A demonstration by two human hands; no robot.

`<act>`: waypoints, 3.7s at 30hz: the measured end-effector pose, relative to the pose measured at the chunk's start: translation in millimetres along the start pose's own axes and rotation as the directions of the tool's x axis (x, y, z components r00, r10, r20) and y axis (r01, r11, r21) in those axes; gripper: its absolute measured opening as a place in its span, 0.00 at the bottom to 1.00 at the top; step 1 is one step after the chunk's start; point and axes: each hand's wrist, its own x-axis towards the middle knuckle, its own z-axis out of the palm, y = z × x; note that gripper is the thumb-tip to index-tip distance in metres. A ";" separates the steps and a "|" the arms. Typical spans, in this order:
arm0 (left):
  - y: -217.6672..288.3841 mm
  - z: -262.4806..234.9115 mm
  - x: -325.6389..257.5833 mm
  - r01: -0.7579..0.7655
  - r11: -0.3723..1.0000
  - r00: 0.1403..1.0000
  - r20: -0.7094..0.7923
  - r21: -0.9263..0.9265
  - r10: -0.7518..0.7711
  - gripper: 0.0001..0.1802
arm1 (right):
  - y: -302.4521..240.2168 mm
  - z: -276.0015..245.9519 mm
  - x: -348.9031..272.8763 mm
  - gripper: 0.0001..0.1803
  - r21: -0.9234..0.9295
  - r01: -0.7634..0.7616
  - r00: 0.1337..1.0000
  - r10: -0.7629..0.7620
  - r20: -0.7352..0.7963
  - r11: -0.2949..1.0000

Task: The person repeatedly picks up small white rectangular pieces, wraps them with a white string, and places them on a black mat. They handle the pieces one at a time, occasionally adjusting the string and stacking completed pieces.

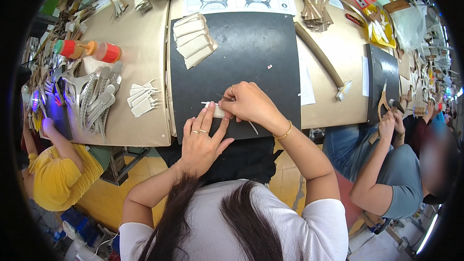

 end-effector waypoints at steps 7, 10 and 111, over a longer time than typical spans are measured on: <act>-0.7 -6.2 7.3 -0.016 1.000 1.000 0.018 -0.025 0.016 0.33 | 5.6 0.3 -22.7 0.15 -0.005 -0.036 0.992 0.035 -0.122 0.999; -0.7 -7.3 9.1 -0.019 1.000 1.000 0.024 -0.018 0.019 0.33 | 13.4 -3.0 -33.7 0.15 0.026 -0.101 0.980 0.104 -0.171 0.994; -28.7 -13.4 43.7 -0.125 0.991 0.982 -0.133 0.056 0.131 0.15 | 54.6 49.1 -68.8 0.14 -0.742 0.294 0.634 -0.704 -0.320 0.602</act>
